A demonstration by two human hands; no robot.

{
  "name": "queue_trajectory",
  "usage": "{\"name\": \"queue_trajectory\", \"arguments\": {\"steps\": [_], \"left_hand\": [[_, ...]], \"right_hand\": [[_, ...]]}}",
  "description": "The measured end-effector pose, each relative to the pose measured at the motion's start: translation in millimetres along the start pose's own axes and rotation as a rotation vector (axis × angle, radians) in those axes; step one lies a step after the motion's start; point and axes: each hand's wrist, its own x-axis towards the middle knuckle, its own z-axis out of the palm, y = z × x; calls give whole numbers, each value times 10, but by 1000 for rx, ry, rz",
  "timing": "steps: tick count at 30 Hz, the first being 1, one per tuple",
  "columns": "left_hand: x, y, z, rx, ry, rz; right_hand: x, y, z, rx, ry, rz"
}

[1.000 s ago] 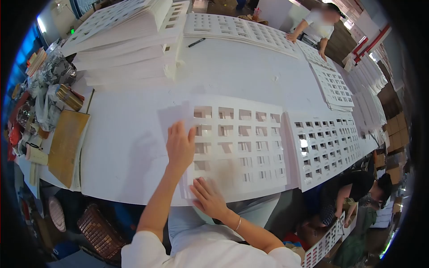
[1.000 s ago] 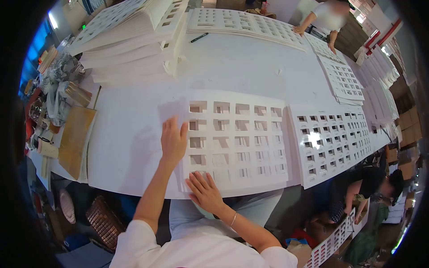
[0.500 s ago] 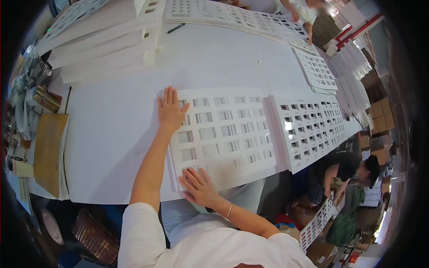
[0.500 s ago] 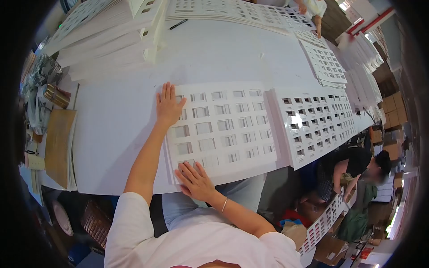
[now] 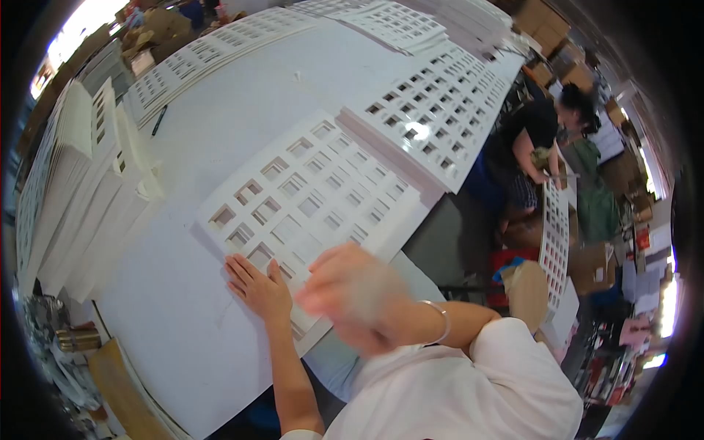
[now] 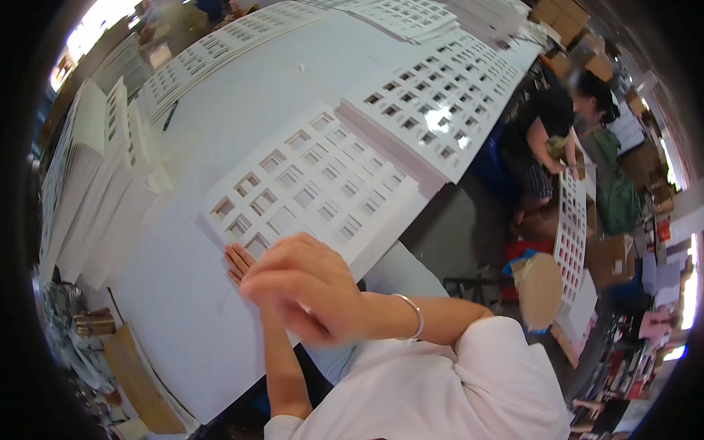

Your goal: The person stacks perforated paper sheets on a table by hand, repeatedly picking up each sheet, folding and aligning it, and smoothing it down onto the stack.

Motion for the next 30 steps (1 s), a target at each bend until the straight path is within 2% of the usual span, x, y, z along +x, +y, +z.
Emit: {"name": "queue_trajectory", "arguments": {"steps": [2,4,7,9,10,13,14,16,17,19,24,26,28,29,30], "left_hand": [[9,23,-38,18,11,4],[13,51,-76,27,17,10],[6,78,-112,1,5,-11],[-2,49,-80,-1,7,-21],[-10,22,-25,11,16,-16],[-17,13,-34,20,42,-17],[-15,13,-44,19,44,-15],[-1,28,-41,28,45,-17],[-4,50,-52,23,36,-20],[-5,71,-106,18,22,-26],[-15,110,-183,16,6,-14],[-14,97,-154,6,4,-12],[-26,81,-144,-13,2,-20],[-15,76,-150,-29,-8,-25],[-13,99,-186,-63,-38,-33]], "right_hand": [[413,-395,-146,117,129,-270],[537,-665,-108,47,178,-337],[644,-560,319,-40,473,-608],[614,-633,412,-85,510,-584],[489,-832,247,-107,404,-448],[504,-953,106,-101,189,-419],[633,-815,-23,-78,71,-571],[703,-780,16,12,100,-643],[699,-850,252,82,246,-560],[736,-849,396,120,314,-453],[714,-423,437,-158,-37,-341],[605,3,334,-204,-106,-169],[422,570,64,-482,-129,24],[285,932,-129,-623,-75,39],[150,1295,-383,-781,-130,164]]}}
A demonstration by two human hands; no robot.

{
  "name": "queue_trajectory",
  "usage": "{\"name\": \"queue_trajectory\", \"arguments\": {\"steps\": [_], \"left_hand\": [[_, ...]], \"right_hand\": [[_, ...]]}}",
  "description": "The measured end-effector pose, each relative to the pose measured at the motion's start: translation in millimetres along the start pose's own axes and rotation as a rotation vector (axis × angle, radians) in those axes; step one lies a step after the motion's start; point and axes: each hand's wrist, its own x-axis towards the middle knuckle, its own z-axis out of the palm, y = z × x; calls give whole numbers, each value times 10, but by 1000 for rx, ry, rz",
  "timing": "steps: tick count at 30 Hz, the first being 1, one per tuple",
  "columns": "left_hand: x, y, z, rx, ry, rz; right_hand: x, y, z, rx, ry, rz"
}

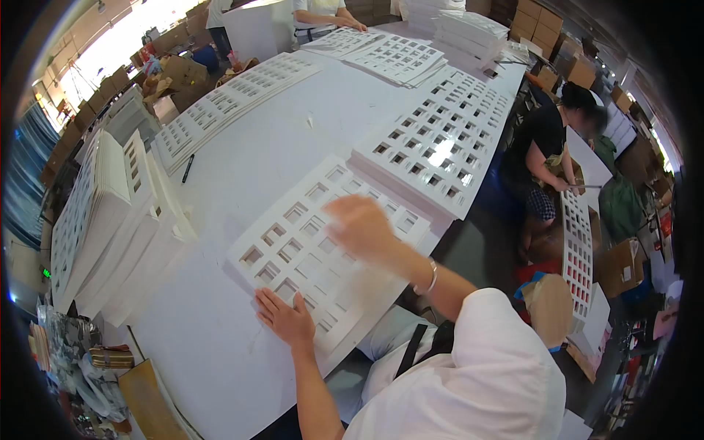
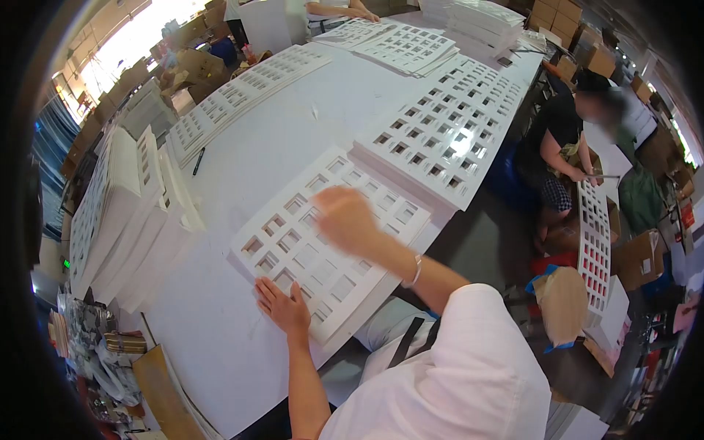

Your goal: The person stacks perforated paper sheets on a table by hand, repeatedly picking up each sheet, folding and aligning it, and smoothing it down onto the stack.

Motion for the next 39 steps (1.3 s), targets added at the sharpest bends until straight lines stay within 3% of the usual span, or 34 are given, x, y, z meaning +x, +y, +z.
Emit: {"name": "queue_trajectory", "arguments": {"steps": [3,5,7,14,26,32,35,37,39], "left_hand": [[-1,-8,50,16,45,15],[3,-12,75,11,49,11],[12,-22,81,17,55,8],[-26,-19,129,20,76,-8],[-62,-29,80,28,19,-22],[-58,-27,88,10,4,-40],[-63,12,51,-13,-7,-33],[-76,45,-50,105,-76,-44],[38,210,-232,199,-72,-17]], "right_hand": [[-375,1331,113,-423,-58,279],[-620,1848,92,-688,-70,440],[-992,2248,194,-750,-132,429],[-1188,2434,133,-728,-140,274],[-796,2394,-351,-460,-533,519],[-589,2406,-349,-668,-386,430],[-335,2217,-394,-670,-77,221],[-77,1870,-569,-427,-380,205],[258,1286,-1061,272,-472,285]]}}
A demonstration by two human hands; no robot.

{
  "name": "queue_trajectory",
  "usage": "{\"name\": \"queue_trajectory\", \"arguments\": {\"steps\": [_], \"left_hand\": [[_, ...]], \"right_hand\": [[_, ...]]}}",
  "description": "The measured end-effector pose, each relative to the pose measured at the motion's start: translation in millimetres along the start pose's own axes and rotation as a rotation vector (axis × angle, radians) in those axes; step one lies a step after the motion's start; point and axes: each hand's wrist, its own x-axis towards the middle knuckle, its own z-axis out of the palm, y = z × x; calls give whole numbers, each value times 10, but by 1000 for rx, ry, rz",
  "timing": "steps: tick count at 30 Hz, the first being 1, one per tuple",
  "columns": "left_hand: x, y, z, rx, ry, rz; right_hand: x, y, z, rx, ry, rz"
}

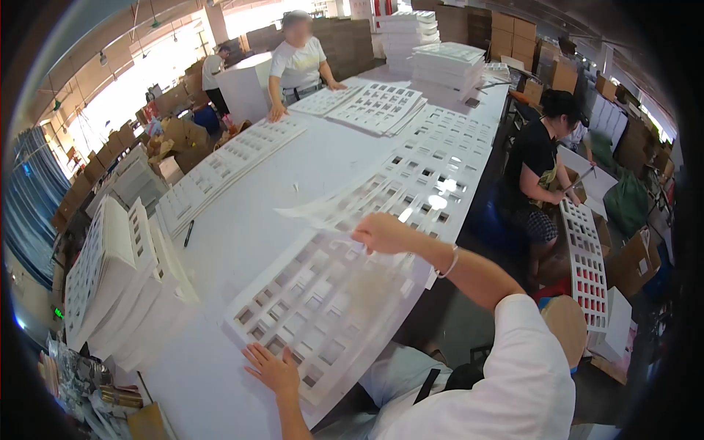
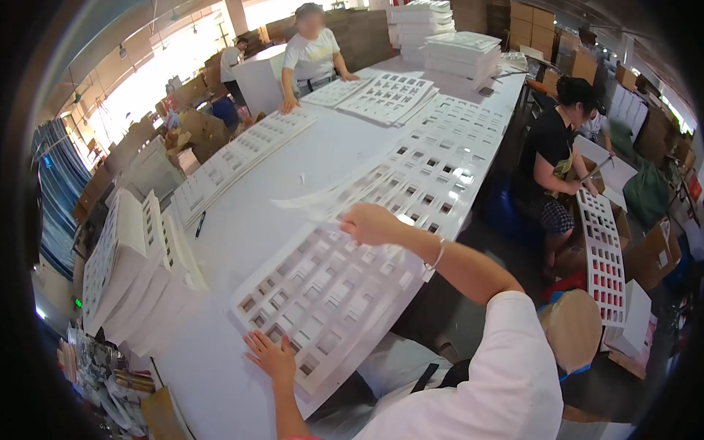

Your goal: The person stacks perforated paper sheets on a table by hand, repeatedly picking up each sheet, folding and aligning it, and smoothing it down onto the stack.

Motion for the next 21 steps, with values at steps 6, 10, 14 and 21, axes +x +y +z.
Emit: {"name": "queue_trajectory", "arguments": {"steps": [6,10,14,21], "left_hand": [[108,329,-502,-575,86,70],[91,450,-351,-1117,-162,-178],[76,513,-250,-1316,-277,-365],[118,636,-356,-1462,-4,-325]], "right_hand": [[193,96,-503,643,121,313],[303,1368,-43,108,116,441],[147,2083,510,-350,355,316],[98,2228,829,-478,466,213]]}}
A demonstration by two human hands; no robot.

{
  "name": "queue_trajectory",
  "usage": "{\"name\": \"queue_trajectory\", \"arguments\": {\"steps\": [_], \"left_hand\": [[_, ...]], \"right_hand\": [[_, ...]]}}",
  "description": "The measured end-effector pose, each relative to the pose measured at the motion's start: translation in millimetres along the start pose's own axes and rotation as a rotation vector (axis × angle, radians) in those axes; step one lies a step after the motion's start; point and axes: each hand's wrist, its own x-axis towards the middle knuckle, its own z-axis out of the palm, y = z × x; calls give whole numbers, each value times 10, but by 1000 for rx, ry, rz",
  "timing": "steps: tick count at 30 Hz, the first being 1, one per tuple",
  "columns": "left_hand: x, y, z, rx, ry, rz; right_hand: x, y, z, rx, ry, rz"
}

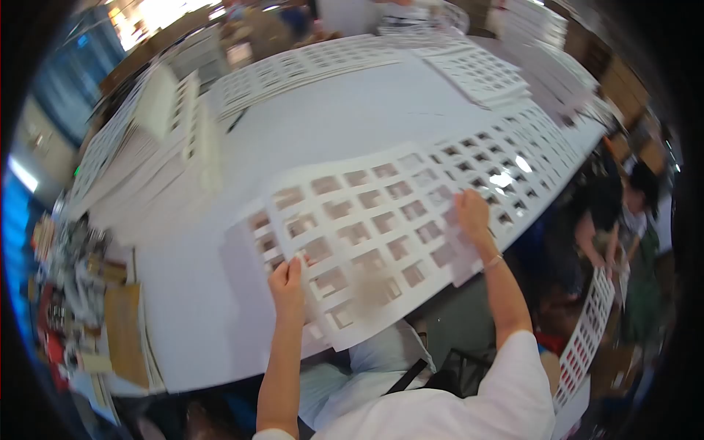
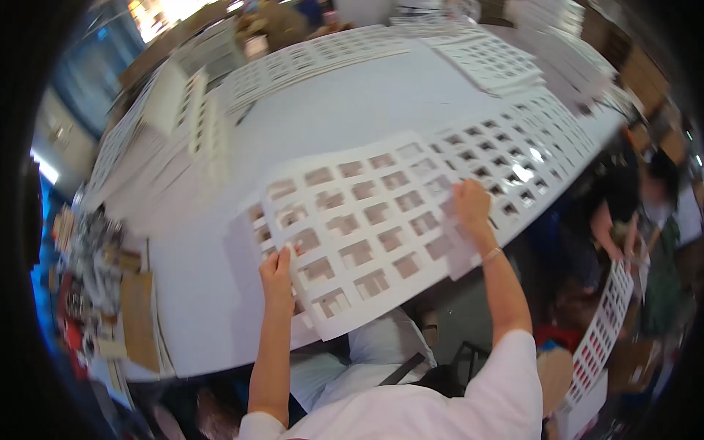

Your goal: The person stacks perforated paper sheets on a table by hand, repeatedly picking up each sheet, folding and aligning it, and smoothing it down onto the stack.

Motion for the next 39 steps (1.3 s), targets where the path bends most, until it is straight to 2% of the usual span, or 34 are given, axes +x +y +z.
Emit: {"name": "queue_trajectory", "arguments": {"steps": [3,5,7,8,9,11,12,14,17,19,21,22,23,24,27,30,33,36,39], "left_hand": [[-65,375,-184,-146,60,-76],[51,299,-402,80,135,-42],[194,14,-636,372,182,-76],[312,-200,-744,548,202,-108],[361,-361,-829,725,214,-143],[364,-499,-792,760,290,29],[327,-565,-760,776,322,109],[386,-644,-734,799,376,136],[308,-710,-690,774,400,69],[337,-630,-700,755,402,44],[344,-594,-697,760,376,28],[331,-594,-702,758,357,17],[330,-587,-714,756,339,10],[352,-558,-734,753,323,10],[383,-431,-821,869,177,-83],[406,-225,-880,877,230,111],[823,-162,-802,1025,276,626],[1205,-50,-583,1213,117,709],[1645,-650,-645,1275,21,504]], "right_hand": [[-67,-192,-135,352,-69,46],[-68,-395,-229,469,-154,90],[-141,-569,-250,481,-193,101],[-161,-663,-229,412,-262,117],[-205,-706,-173,338,-227,60],[-246,-779,-34,194,-138,-49],[-250,-787,-16,181,-139,-36],[-206,-802,22,143,-155,-6],[-302,-1189,-249,-84,134,-268],[-520,-1665,-427,134,86,-425],[-1040,-2217,-552,445,-133,-591],[-1356,-2449,-534,546,-201,-797],[-1574,-2700,-622,604,-336,-989],[-1853,-2884,-588,453,-472,-1091],[-2212,-3088,-369,566,-585,-1076],[-2278,-3134,-176,542,-693,-1034],[-2259,-3135,-217,620,-631,-1006],[-2239,-3148,-193,579,-709,-1015],[-2243,-3139,-190,604,-653,-1006]]}}
